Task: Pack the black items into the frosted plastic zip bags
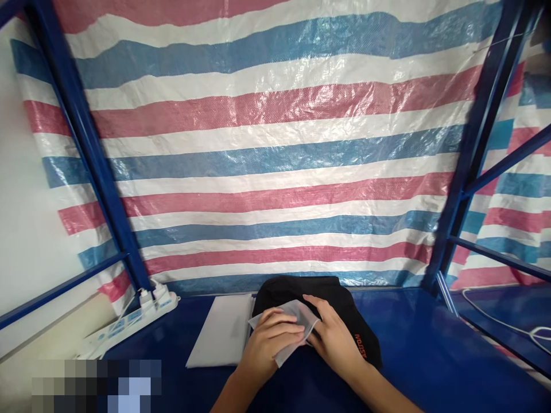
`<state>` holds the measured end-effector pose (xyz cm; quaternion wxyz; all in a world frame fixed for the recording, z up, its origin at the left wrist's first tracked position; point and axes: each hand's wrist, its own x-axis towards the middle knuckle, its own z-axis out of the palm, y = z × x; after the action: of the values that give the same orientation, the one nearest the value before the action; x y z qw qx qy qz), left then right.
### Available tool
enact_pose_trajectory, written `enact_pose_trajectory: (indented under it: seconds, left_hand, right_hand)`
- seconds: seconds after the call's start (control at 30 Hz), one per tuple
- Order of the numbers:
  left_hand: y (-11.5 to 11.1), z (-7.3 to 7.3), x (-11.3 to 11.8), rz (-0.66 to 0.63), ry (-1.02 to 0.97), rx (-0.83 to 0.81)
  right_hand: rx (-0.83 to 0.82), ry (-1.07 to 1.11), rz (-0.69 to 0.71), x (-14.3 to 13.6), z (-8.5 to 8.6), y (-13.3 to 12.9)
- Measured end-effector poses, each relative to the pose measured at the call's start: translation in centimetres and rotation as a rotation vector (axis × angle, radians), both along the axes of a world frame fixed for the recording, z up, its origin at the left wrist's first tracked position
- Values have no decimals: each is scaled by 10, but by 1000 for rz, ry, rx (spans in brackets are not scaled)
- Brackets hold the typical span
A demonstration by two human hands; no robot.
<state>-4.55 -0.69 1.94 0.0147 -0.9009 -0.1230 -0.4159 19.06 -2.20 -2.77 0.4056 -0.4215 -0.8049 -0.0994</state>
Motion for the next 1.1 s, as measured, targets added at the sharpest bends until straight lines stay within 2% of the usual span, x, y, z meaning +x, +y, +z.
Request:
enact_pose_trajectory:
  seconds: [0.07,0.17,0.33,0.4,0.5,0.6,0.73,0.87,0.97,1.1]
  left_hand:
    - [1,2,-3,32,-57,23]
    - [-1,2,-2,4,-104,45]
    - [-3,-1,8,-25,-107,53]
    - [2,0,6,51,-104,77]
    - [14,-2,-4,251,-58,112]
    - [25,-6,-17,422,-68,67]
    - [31,-11,-27,536,-117,-4]
    - [27,-7,-26,616,-130,41]
    - [17,-2,-15,564,-71,131]
    - [5,-5,8,368,12,152]
  right_hand:
    - [105,11,92,-1,7,-4]
    - [222,33,193,-5,14,-8]
    - [233,77,166,-7,10,-2]
    - [184,77,116,-2,9,4]
    - [82,107,34,8,10,11]
    - [19,147,45,17,9,14]
    - [10,230,140,24,6,14]
    - [-43,425,149,23,3,14]
    - [-108,478,172,17,3,10]
    - [-146,440,284,5,7,3]
